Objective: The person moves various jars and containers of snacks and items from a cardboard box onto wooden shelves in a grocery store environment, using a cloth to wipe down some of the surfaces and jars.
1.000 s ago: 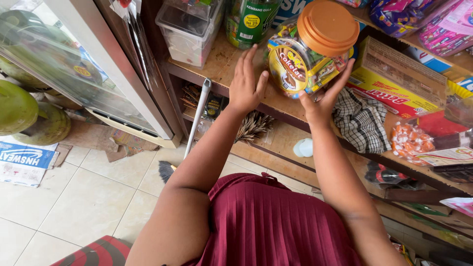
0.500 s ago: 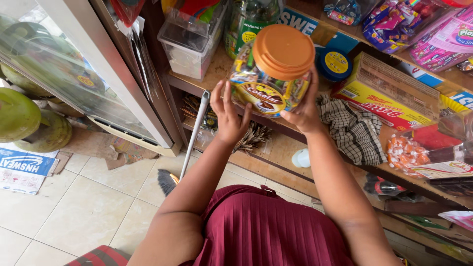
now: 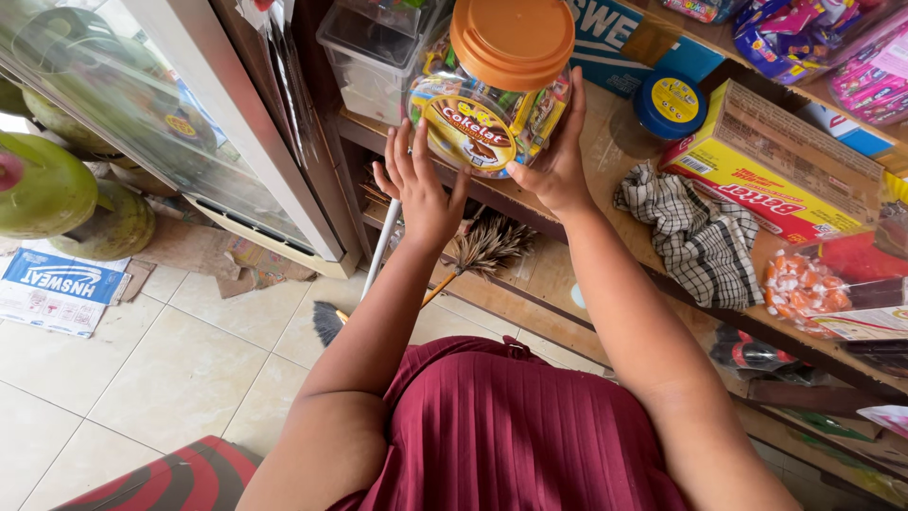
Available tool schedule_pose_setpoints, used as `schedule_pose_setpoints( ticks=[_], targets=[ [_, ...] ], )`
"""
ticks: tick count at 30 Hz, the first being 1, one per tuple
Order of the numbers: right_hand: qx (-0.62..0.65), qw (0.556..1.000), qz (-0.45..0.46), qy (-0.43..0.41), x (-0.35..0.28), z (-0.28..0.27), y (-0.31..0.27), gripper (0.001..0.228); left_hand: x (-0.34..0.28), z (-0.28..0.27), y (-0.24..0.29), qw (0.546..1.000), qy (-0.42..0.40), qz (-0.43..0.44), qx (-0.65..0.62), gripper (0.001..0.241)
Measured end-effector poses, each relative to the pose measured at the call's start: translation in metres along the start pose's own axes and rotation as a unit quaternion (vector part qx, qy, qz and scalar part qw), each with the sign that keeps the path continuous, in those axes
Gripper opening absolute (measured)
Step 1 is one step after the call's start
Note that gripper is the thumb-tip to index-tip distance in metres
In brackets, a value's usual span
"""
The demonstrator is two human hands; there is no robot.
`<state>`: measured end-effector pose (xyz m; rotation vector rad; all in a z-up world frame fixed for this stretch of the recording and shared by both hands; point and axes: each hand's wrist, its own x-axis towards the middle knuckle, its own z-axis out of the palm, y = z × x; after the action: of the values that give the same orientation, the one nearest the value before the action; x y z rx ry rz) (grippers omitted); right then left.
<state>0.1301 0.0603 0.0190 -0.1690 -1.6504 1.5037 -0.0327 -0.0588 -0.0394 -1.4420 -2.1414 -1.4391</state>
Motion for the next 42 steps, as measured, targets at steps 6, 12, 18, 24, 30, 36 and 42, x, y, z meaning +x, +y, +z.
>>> schedule_pose_setpoints(
  ticks=[6,12,18,24,30,36,42],
  targets=[
    [-0.015,1.000,0.005,-0.008,-0.010,0.000,0.003,0.129,-0.006,0.003,-0.002,0.999,-0.027,-0.010,0.016,0.098],
    [-0.083,0.997,0.004,-0.004,-0.026,-0.012,0.020,0.117,0.002,0.004,-0.024,1.000,-0.011,-0.016,-0.004,0.099],
    [-0.063,0.997,0.029,-0.018,-0.023,-0.011,0.019,0.121,0.038,0.004,-0.057,0.999,-0.011,-0.050,-0.009,0.077],
    [-0.086,0.996,0.013,-0.023,-0.024,-0.014,0.025,0.124,0.037,0.007,-0.059,0.999,-0.011,-0.048,-0.008,0.075],
    [-0.097,0.995,0.005,-0.009,-0.022,-0.008,0.019,0.127,0.033,0.003,-0.038,0.997,-0.006,-0.072,-0.032,0.084],
    [-0.348,0.929,-0.079,0.103,-0.068,0.003,-0.029,0.116,-0.024,-0.012,0.042,0.985,-0.033,0.093,-0.138,0.087],
    [-0.522,0.828,-0.017,0.204,-0.216,-0.030,-0.079,0.044,-0.062,0.004,0.121,0.907,-0.194,0.270,-0.258,0.071]
  ],
)
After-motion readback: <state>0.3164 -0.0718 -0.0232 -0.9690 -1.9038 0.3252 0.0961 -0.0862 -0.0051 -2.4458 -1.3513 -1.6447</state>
